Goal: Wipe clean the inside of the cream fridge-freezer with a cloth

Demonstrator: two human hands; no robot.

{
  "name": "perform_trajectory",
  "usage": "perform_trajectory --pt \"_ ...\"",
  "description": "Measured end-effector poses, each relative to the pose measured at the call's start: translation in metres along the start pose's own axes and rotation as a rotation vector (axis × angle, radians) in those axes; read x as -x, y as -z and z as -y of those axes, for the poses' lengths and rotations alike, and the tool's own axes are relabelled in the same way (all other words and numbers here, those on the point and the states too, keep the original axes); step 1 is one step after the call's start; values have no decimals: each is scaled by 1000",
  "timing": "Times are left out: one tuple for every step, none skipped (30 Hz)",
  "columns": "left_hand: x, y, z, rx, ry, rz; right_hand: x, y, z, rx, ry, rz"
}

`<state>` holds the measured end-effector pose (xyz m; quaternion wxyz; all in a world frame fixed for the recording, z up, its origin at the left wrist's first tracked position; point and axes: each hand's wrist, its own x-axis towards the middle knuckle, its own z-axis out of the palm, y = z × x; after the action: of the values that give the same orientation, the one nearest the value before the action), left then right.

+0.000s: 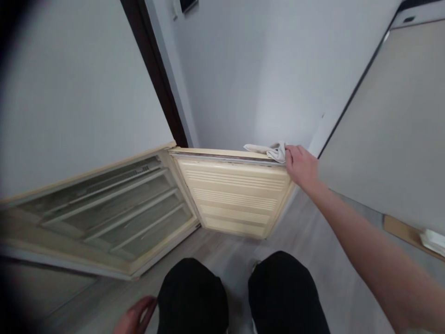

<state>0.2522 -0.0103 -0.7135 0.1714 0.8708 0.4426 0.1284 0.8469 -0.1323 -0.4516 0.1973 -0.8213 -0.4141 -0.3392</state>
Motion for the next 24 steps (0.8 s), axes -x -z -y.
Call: perform_trajectory --pt "-24 15 -9 70 -75 -35 -3 -2 -3 -16 8 21" --pt "-50 34 -24 158 -178 -83 -6 -4 -6 -35 20 42" --pt "-77 58 -44 201 -241 -193 -9 -5 -9 -57 35 65" --pt "-107 83 -68 219 -315 -286 -11 -6 -12 -82 52 88" --pt "-137 108 -95 219 -397 -365 -12 -6 -14 -104 68 104" --pt "-168 132 -122 210 -457 -430 -13 -5 -15 -118 88 110" --pt "-200 153 -147 195 -504 -487 -14 -4 -14 -123 107 101" --pt "-230 169 -169 172 -518 -506 -14 -3 -10 -126 125 76" --pt "-259 180 -187 128 -499 -476 -14 -2 -2 -135 140 40" --pt "-285 187 -201 67 -459 -401 -14 0 8 -157 151 -3" --pt "-309 189 -210 38 -451 -352 -15 2 23 -192 159 -42" --pt "-328 189 -215 16 -459 -308 -17 4 40 -237 165 -66" --pt "-344 186 -217 -11 -470 -251 -19 5 61 -281 171 -66" --pt "-356 183 -217 -33 -480 -204 -21 7 84 -315 181 -37" --pt "-365 181 -215 -57 -484 -161 -25 7 108 -328 196 22" --pt "-371 179 -214 -80 -482 -124 -29 7 133 -321 214 102" --pt "-375 180 -212 -101 -478 -92 -33 6 157 -294 239 179" --pt "-378 182 -210 -121 -476 -63 -37 4 181 -254 275 234" --pt "-381 185 -209 -140 -481 -31 -41 0 203 -220 317 268" --pt "-384 189 -209 -158 -487 1 -45 -6 223 -197 360 288" --pt "-387 194 -209 -178 -492 31 -48 -12 241 -185 407 300" --pt "-390 199 -209 -198 -495 59 -51 -20 256 -186 451 309" --pt "-393 203 -209 -219 -494 82 -53 -27 270 -193 489 317" --pt "-396 207 -210 -238 -489 100 -54 -34 282 -202 516 323"
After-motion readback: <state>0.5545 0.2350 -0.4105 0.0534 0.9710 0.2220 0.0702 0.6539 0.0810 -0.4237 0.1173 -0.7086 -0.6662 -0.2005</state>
